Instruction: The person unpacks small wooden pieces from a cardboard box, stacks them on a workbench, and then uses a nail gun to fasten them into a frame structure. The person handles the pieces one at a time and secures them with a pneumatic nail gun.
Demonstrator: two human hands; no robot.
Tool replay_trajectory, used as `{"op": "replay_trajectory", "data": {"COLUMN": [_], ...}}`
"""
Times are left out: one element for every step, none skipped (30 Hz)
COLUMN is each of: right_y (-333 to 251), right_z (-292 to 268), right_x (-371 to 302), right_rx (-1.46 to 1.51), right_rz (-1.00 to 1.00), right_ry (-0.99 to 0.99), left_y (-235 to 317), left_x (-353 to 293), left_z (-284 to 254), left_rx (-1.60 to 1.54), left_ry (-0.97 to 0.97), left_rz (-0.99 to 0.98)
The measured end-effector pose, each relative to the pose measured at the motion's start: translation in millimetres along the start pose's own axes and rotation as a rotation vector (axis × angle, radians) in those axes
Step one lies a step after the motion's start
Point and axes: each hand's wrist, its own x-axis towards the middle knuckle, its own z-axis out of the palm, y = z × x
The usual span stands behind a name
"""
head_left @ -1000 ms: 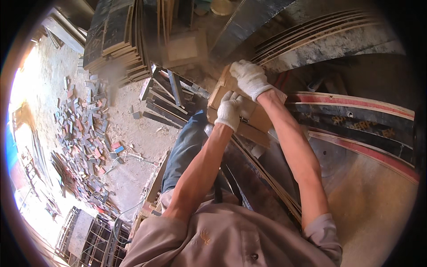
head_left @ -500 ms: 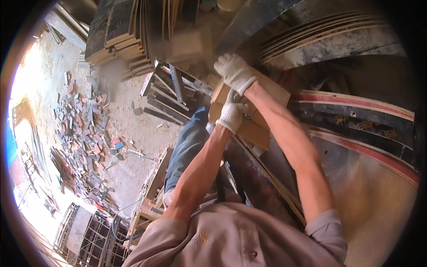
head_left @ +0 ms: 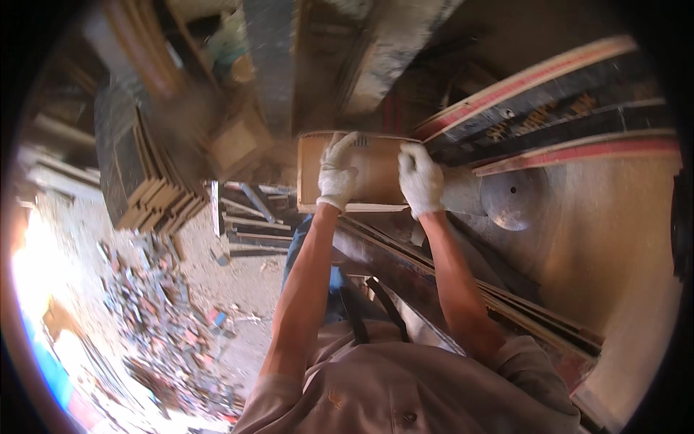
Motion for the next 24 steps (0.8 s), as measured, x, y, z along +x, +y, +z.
{"op": "replay_trajectory", "data": {"right_y": [35.2, 65.7, 76.5, 74.6, 72.9, 64.7, 58.9, 53.4, 50.1, 43.0, 39.7, 36.4, 35.0, 30.9, 27.4, 25.8, 26.0, 20.9, 17.2, 17.1, 16.2, 7.1, -1.8, -16.5], "right_z": [-8.8, -19.2, -29.8, -32.8, -35.3, -35.3, -35.3, -32.5, -25.4, -19.4, -18.1, -13.3, -11.0, -10.8, -8.0, -5.7, 0.0, 3.5, 8.1, 12.5, 14.5, 14.6, 11.9, 3.5], "right_x": [-24.4, -44.9, -58.1, -67.0, -74.6, -78.7, -74.5, -66.3, -55.8, -49.9, -53.3, -55.8, -58.4, -73.0, -95.9, -116.9, -135.9, -142.4, -145.2, -143.1, -133.2, -121.0, -111.2, -89.8], "right_rx": [-0.101, -0.230, -0.329, -0.501, -0.672, -0.541, -0.422, -0.306, -0.073, -0.012, -0.035, -0.046, -0.052, -0.043, -0.038, -0.117, -0.188, -0.233, -0.278, -0.302, -0.324, -0.340, -0.332, -0.314], "right_rz": [0.109, 0.197, 0.420, 0.490, 0.557, 0.351, 0.150, -0.052, -0.099, -0.113, -0.003, 0.103, 0.207, 0.204, 0.195, 0.101, 0.081, 0.071, 0.060, 0.126, 0.188, 0.238, 0.142, 0.034], "right_ry": [0.007, -0.093, -0.324, -0.374, -0.430, -0.310, -0.172, -0.030, -0.066, -0.058, -0.243, -0.431, -0.621, -0.645, -0.678, -0.564, -0.462, -0.408, -0.355, -0.470, -0.586, -0.709, -0.555, -0.391], "left_y": [4.9, 16.3, 20.0, 23.3, 26.8, 25.5, 24.0, 22.5, 21.7, 23.0, 25.6, 25.1, 25.0, 25.3, 26.6, 28.1, 28.2, 27.0, 25.7, 24.3, 22.3, 20.3, 17.9, 16.4], "left_x": [5.6, 10.0, 9.2, 8.7, 8.4, 6.0, 6.7, 7.8, 3.2, 5.1, 9.7, 12.9, 13.1, 9.7, 6.6, 4.7, 2.2, 0.0, -1.8, -4.0, -5.8, -9.1, -13.2, -11.5], "left_z": [-2.6, -9.5, -15.1, -19.1, -22.9, -30.0, -31.8, -33.3, -31.6, -30.6, -28.5, -31.7, -37.3, -45.0, -51.4, -55.6, -54.1, -54.2, -54.3, -54.0, -51.4, -54.1, -53.2, -49.9], "left_rx": [0.161, 0.245, 0.207, 0.241, 0.276, 0.316, 0.344, 0.373, 0.429, 0.485, 0.540, 0.618, 0.727, 0.835, 0.941, 0.995, 1.019, 1.047, 1.074, 1.063, 1.053, 1.051, 1.030, 1.016], "left_ry": [-0.042, -0.076, -0.082, -0.113, -0.142, -0.171, -0.203, -0.233, -0.276, -0.307, -0.332, -0.368, -0.410, -0.448, -0.479, -0.535, -0.540, -0.538, -0.534, -0.520, -0.501, -0.474, -0.416, -0.342], "left_rz": [0.067, 0.095, 0.074, 0.051, 0.029, 0.039, 0.060, 0.080, 0.072, 0.074, 0.085, 0.147, 0.187, 0.228, 0.261, 0.242, 0.273, 0.299, 0.324, 0.383, 0.440, 0.485, 0.472, 0.465]}}
